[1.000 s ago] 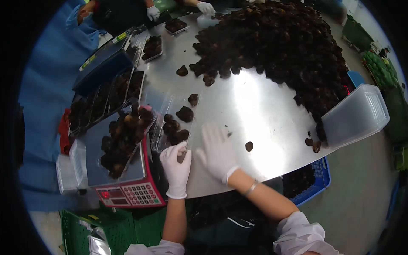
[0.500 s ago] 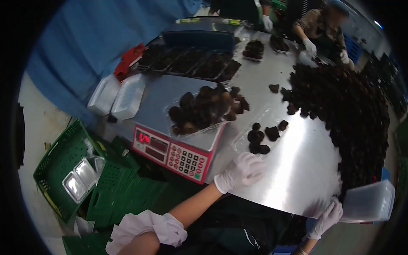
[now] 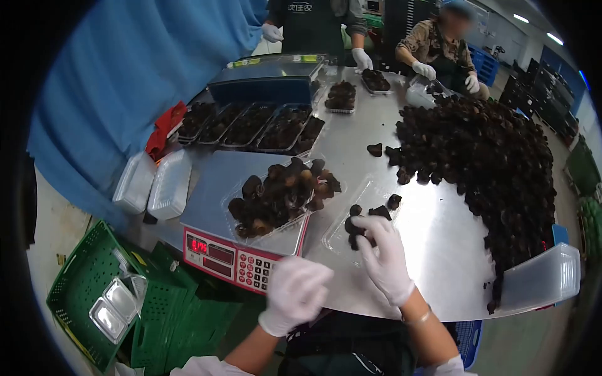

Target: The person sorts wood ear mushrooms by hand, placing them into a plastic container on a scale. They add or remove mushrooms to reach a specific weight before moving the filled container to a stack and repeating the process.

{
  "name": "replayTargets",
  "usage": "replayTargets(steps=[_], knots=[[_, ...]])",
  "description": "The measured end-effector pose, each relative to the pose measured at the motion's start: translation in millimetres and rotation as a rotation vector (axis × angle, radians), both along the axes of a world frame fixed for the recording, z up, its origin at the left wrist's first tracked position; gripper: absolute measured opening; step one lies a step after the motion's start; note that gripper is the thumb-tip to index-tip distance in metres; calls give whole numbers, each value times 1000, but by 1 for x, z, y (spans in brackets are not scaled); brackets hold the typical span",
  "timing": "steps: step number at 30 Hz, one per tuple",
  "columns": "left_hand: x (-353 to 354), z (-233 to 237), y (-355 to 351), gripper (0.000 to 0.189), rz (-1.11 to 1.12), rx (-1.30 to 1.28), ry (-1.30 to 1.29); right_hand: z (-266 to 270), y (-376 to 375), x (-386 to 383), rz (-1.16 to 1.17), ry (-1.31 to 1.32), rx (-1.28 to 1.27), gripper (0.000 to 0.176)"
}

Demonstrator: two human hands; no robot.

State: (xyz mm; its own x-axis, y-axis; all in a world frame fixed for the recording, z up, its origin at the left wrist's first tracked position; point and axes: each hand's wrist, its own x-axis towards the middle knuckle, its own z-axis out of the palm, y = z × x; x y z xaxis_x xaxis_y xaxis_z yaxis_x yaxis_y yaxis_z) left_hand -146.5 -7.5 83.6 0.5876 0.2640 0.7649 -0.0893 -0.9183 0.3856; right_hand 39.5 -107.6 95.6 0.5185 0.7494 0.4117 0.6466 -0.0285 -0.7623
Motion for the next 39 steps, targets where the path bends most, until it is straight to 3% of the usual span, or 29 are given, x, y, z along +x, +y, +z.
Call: replayTargets(steps=[2, 4, 6, 14, 18, 20, 22, 23, 24, 26, 31, 33, 39], knots=[[-20, 7, 30, 31, 252, -29, 10, 8, 26, 10, 31, -319, -16, 29], [-31, 13, 51, 32, 518, 28, 61, 18, 51, 13, 12, -393, -28, 28], [-41, 6, 70, 34, 580, 12, 174, 21, 70, 18, -1, -469, -50, 28], [-47, -5, 78, 28, 511, -29, 182, 34, 119, 21, 51, -518, -251, 23], [-67, 8, 96, 31, 466, 9, 183, 47, 92, 41, 65, -465, -34, 16], [-84, 21, 123, 28, 469, 70, 118, 43, 72, 55, -1, -278, 6, 10], [-89, 38, 153, 22, 504, -75, 65, 34, 53, 56, -29, 323, -27, 17], [-88, 51, 169, 20, 478, -136, 97, 27, 47, 59, 17, 354, -78, 29], [-85, 63, 187, 17, 458, -194, 129, 23, 47, 52, 38, 364, -87, 29], [-71, 79, 218, 18, 294, -265, 217, 18, 49, 36, 97, 615, -357, 30], [-29, 74, 261, 25, 71, -340, 425, -9, 73, 23, 258, 1055, -304, 38], [-17, 76, 263, 27, 29, -555, 691, -11, 81, 25, 256, 1080, -305, 38], [-4, 60, 269, 26, -60, -736, 830, -5, 97, 27, 155, 1042, -249, 28]])
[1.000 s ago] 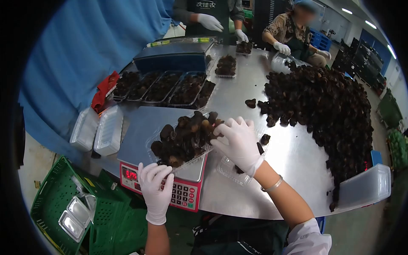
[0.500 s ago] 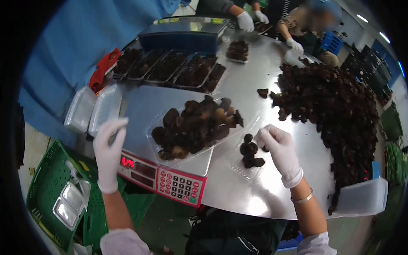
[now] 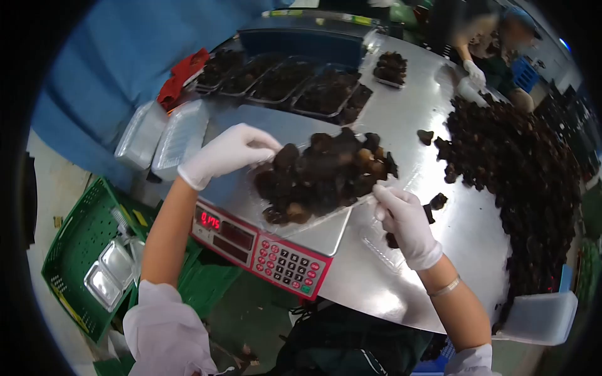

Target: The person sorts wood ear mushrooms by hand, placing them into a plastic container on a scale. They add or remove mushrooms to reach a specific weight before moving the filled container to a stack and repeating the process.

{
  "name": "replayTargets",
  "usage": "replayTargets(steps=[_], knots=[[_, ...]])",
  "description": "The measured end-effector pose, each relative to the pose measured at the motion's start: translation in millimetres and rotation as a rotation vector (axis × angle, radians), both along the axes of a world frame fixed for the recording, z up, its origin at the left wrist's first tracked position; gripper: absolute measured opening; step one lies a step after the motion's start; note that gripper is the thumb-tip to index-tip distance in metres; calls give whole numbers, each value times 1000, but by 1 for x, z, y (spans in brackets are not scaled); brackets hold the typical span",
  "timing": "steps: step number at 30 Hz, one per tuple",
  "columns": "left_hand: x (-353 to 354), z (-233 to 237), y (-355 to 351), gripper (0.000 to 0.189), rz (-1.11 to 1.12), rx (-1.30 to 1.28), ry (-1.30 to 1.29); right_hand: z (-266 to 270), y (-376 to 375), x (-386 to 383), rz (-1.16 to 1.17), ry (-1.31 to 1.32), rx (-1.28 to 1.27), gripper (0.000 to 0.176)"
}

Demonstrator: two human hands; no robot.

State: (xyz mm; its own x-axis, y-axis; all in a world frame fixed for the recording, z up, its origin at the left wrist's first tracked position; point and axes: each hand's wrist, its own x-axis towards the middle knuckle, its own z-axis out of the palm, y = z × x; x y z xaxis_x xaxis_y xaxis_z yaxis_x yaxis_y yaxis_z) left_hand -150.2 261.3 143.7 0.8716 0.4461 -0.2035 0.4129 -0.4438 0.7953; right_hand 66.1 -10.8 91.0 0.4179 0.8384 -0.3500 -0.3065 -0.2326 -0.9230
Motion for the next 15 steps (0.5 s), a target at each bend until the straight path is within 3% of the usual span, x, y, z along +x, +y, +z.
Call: replayTargets(steps=[5, 7, 9, 12, 15], knots=[[-4, 9, -8, 21, 106, -88, 34, 2, 19, 13, -30, 71, 33, 23], [-5, 10, -8, 22, 147, -125, 56, 1, 26, 19, -6, -15, 41, 19], [-7, 10, -6, 21, 156, -154, 103, -3, 29, 22, 23, -114, 34, 28], [-16, 13, 5, 21, 141, -95, 96, -15, 25, 26, -22, -3, 70, 53], [-26, 31, 10, 24, 262, 40, 5, -7, 7, 19, 21, -130, 17, 50]])
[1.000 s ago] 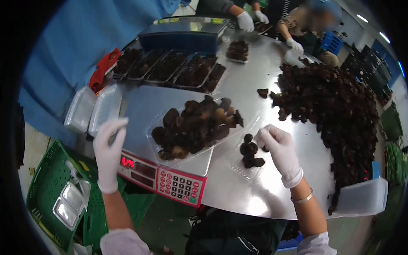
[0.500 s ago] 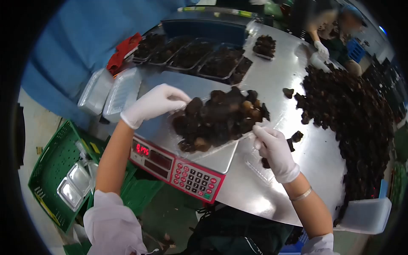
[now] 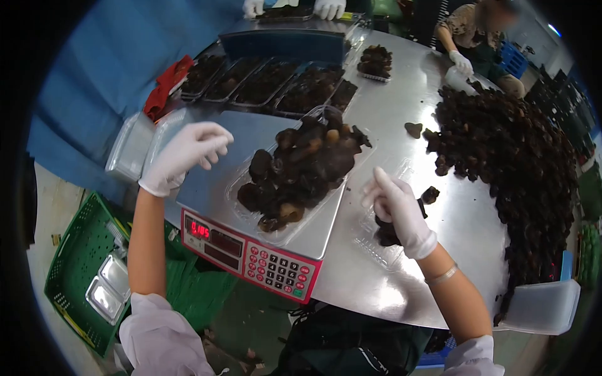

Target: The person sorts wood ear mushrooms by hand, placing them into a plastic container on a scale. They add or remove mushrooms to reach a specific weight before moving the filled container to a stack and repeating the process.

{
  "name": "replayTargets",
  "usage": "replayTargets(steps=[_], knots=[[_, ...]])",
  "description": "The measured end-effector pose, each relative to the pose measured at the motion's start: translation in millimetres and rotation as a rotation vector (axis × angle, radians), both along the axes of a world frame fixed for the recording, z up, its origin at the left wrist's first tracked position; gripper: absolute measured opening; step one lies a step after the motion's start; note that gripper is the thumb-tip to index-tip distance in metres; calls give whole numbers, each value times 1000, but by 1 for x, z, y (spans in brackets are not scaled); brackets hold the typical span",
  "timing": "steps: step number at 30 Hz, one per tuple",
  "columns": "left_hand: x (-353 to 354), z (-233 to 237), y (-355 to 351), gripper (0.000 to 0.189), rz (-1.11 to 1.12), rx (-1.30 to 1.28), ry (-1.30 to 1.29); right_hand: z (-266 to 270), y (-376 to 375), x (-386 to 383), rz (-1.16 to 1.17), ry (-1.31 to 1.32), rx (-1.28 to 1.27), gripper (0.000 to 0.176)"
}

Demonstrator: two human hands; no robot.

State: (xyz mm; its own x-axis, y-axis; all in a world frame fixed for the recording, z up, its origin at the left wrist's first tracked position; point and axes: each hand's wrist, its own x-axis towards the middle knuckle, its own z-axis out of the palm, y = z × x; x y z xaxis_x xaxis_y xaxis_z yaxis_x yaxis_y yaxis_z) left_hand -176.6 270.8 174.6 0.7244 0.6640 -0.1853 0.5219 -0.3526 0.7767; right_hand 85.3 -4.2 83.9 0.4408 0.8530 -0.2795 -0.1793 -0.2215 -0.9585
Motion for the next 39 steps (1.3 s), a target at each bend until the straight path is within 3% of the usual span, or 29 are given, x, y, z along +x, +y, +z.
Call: replayTargets(steps=[13, 18, 22, 27, 32, 39], knots=[[-2, 3, -4, 29, -44, -36, 28, 26, -8, -31, 191, -50, -81, 37], [2, -4, -2, 29, -107, -48, 47, 40, -2, -42, 222, -39, -116, 24], [9, -20, -6, 25, -299, -253, 63, 47, 4, -47, 235, 16, -154, 21], [26, -25, -10, 18, -302, -386, 72, 42, 20, -28, 182, 49, -168, 17], [57, -24, 21, 12, -256, -263, -15, 42, 68, 13, 157, -109, -65, 18], [115, -11, 119, 13, -79, -65, 67, 40, 202, 78, 113, -207, 63, 18]])
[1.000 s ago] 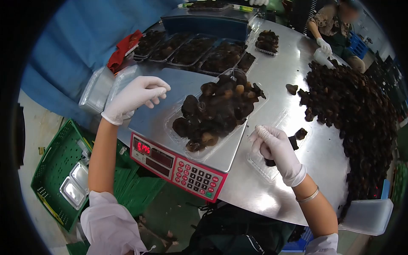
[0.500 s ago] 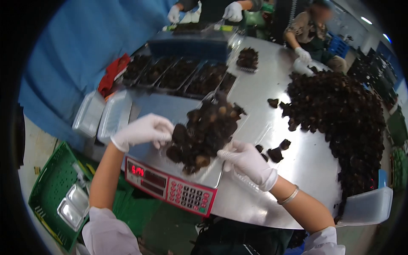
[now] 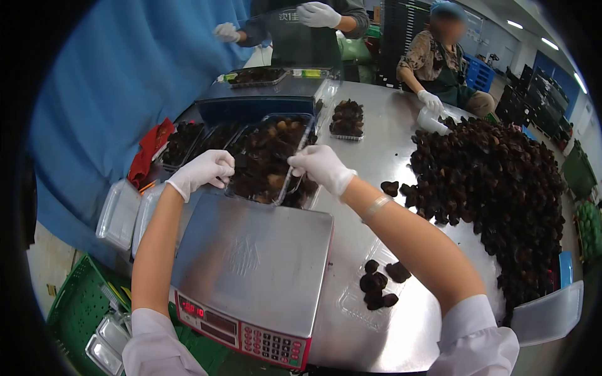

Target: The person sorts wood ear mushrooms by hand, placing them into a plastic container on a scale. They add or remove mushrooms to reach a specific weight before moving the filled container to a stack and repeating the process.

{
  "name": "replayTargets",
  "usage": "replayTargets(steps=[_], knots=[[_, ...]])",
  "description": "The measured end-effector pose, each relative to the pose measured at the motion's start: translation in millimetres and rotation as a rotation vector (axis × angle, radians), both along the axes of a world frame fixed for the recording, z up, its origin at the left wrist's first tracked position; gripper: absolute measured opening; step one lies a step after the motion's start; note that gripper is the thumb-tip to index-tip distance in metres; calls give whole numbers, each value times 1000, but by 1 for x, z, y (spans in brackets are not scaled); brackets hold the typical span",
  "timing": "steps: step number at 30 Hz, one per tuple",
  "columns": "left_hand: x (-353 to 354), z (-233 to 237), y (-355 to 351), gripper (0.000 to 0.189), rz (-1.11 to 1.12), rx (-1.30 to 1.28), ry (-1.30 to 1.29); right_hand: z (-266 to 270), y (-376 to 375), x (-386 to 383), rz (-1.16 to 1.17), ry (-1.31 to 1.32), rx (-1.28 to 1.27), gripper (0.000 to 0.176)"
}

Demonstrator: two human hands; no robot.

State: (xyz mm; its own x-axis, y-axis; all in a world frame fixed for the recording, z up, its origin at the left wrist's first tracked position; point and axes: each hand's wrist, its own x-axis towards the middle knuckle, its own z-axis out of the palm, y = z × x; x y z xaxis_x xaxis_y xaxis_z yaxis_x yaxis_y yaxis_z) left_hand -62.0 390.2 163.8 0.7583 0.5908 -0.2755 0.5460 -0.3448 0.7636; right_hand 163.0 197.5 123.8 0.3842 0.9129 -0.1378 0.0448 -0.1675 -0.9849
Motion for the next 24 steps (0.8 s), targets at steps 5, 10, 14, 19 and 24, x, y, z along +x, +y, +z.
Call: replayTargets(steps=[5, 10, 14, 19, 24], knots=[[21, -36, 62, 11, 81, 27, 54, -35, 85, 16, -109, -282, -131, 29], [33, -57, 79, 4, 130, 96, 133, -30, 89, 13, -55, -490, -181, 23], [31, -67, 87, 12, 125, 98, 125, -9, 11, 11, -80, -350, -2, 30], [12, -55, 64, 27, 165, 168, 96, -10, -166, 27, -131, -401, -123, 32], [-13, -33, 3, 29, 102, 447, -220, -50, -321, 33, -424, -80, -333, 26]])
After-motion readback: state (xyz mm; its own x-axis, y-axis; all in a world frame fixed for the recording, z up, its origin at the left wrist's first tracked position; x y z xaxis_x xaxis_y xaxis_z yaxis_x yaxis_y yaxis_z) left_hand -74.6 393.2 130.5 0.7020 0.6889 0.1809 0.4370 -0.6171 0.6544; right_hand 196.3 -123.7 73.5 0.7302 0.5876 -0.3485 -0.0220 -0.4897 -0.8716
